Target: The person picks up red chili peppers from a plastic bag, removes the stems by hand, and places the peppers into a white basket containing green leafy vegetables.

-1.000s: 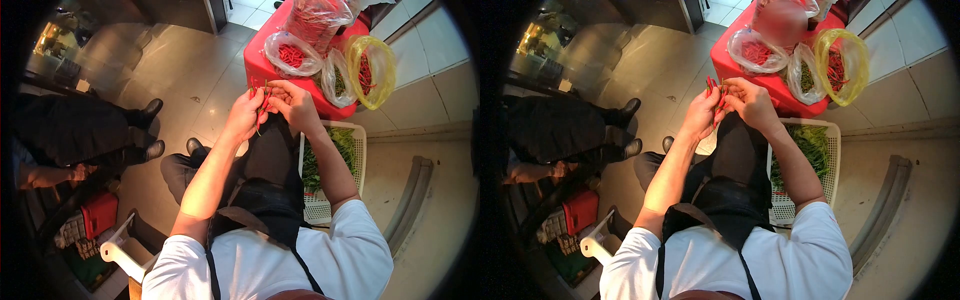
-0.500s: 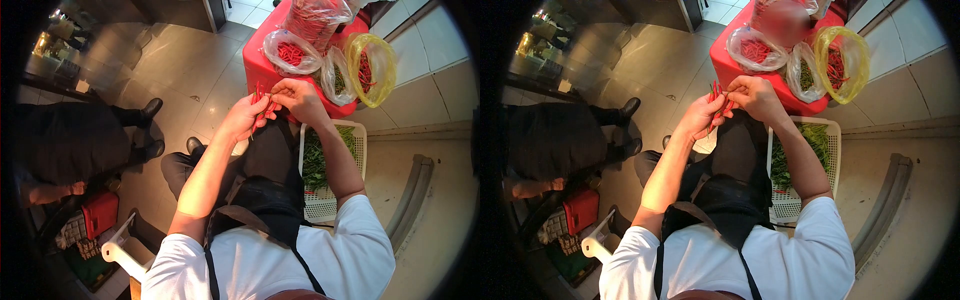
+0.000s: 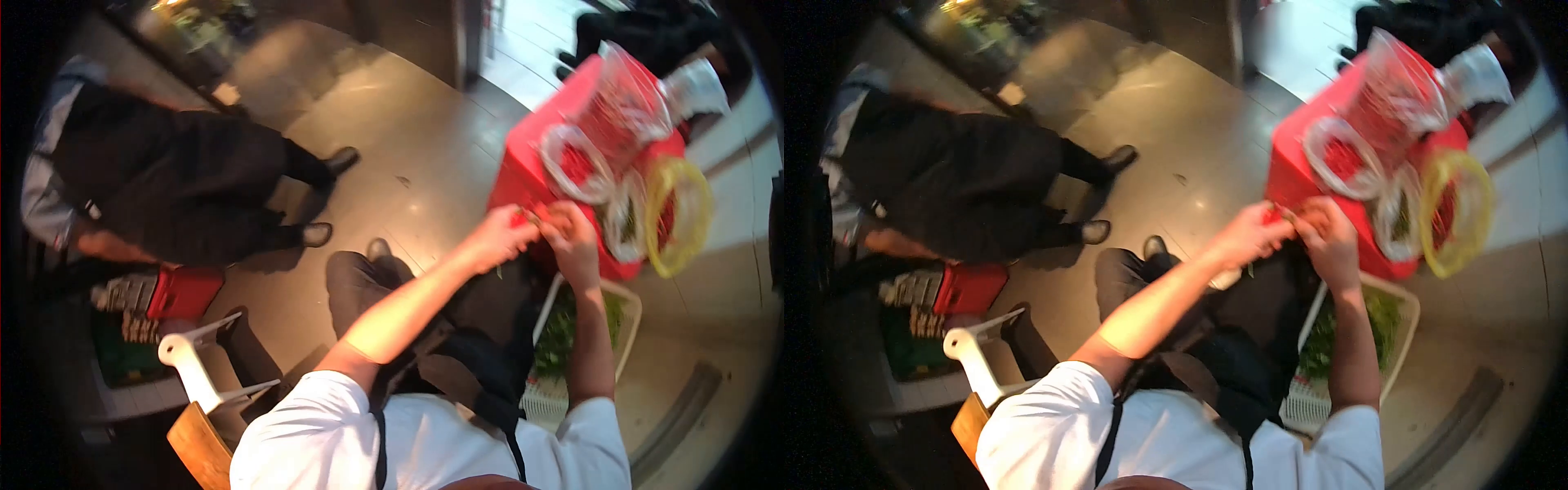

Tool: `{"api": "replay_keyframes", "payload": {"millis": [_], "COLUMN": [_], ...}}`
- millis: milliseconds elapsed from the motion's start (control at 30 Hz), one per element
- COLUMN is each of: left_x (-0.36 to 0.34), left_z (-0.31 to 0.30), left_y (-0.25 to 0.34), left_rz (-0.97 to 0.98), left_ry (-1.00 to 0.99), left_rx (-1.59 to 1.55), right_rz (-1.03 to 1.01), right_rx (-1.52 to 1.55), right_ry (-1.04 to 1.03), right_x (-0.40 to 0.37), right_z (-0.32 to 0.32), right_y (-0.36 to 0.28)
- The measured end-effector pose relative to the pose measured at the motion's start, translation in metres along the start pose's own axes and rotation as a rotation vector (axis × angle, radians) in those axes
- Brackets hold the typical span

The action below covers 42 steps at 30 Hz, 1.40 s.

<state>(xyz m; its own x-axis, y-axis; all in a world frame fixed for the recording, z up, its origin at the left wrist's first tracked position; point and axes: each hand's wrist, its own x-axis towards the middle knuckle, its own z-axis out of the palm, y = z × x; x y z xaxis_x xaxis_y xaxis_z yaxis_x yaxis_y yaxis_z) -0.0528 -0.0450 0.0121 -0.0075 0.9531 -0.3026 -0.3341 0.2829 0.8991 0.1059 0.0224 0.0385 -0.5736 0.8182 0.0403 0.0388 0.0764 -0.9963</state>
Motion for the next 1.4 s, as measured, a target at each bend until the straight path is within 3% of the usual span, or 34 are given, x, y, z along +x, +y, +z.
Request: {"api": "replay_keyframes", "payload": {"millis": [267, 367, 467, 567, 600, 633, 667, 700, 767, 967, 1067, 1167, 1267, 1300, 1400], "left_x": [0.007, 0.021, -0.007, 0.002, 0.003, 0.004, 0.004, -0.008, -0.01, -0.01, -0.01, -0.01, -0.005, -0.005, 0.001], "left_z": [0.003, -0.001, 0.014, 0.009, 0.007, 0.005, 0.003, 0.004, 0.002, -0.004, -0.005, -0.008, -0.006, -0.003, 0.014], "left_y": [-0.021, -0.047, 0.001, -0.017, -0.015, -0.013, -0.012, 0.008, 0.006, 0.001, 0.003, -0.002, -0.009, -0.008, -0.013], "left_rz": [0.247, 0.402, 0.196, 0.373, 0.423, 0.369, 0.37, 0.059, 0.094, 0.112, 0.063, 0.026, 0.022, 0.009, -0.024], "left_ry": [0.118, 0.269, 0.299, 0.303, 0.214, 0.163, 0.137, 0.029, -0.054, -0.158, -0.188, -0.197, -0.11, -0.075, -0.029], "left_rx": [0.155, 0.418, 0.617, 0.555, 0.402, 0.303, 0.275, 0.042, -0.132, -0.158, -0.18, -0.324, -0.558, -0.603, -0.685], "right_rz": [0.01, 0.032, -0.053, 0.168, 0.196, 0.212, 0.158, 0.104, 0.087, 0.12, 0.063, 0.061, -0.241, -0.499, -0.797], "right_rx": [0.0, -0.277, -0.323, 0.233, 0.438, 0.622, 0.604, 0.535, 0.204, 0.237, 0.188, 0.097, -0.139, -0.497, -0.715], "right_ry": [0.063, 0.168, 0.208, 0.143, 0.061, 0.089, 0.05, 0.11, 0.076, -0.083, -0.038, 0.167, 0.496, 0.507, 0.385], "right_x": [-0.004, -0.006, -0.006, -0.004, -0.001, 0.001, 0.0, -0.003, -0.003, -0.011, -0.009, -0.01, -0.008, -0.01, -0.022], "right_z": [0.007, 0.012, 0.014, 0.006, -0.001, 0.002, -0.004, -0.003, -0.017, -0.005, -0.006, -0.017, -0.01, -0.007, 0.018], "right_y": [0.007, -0.004, 0.0, -0.001, 0.004, 0.001, 0.006, -0.002, 0.008, -0.009, -0.001, -0.014, -0.003, -0.004, 0.013]}}
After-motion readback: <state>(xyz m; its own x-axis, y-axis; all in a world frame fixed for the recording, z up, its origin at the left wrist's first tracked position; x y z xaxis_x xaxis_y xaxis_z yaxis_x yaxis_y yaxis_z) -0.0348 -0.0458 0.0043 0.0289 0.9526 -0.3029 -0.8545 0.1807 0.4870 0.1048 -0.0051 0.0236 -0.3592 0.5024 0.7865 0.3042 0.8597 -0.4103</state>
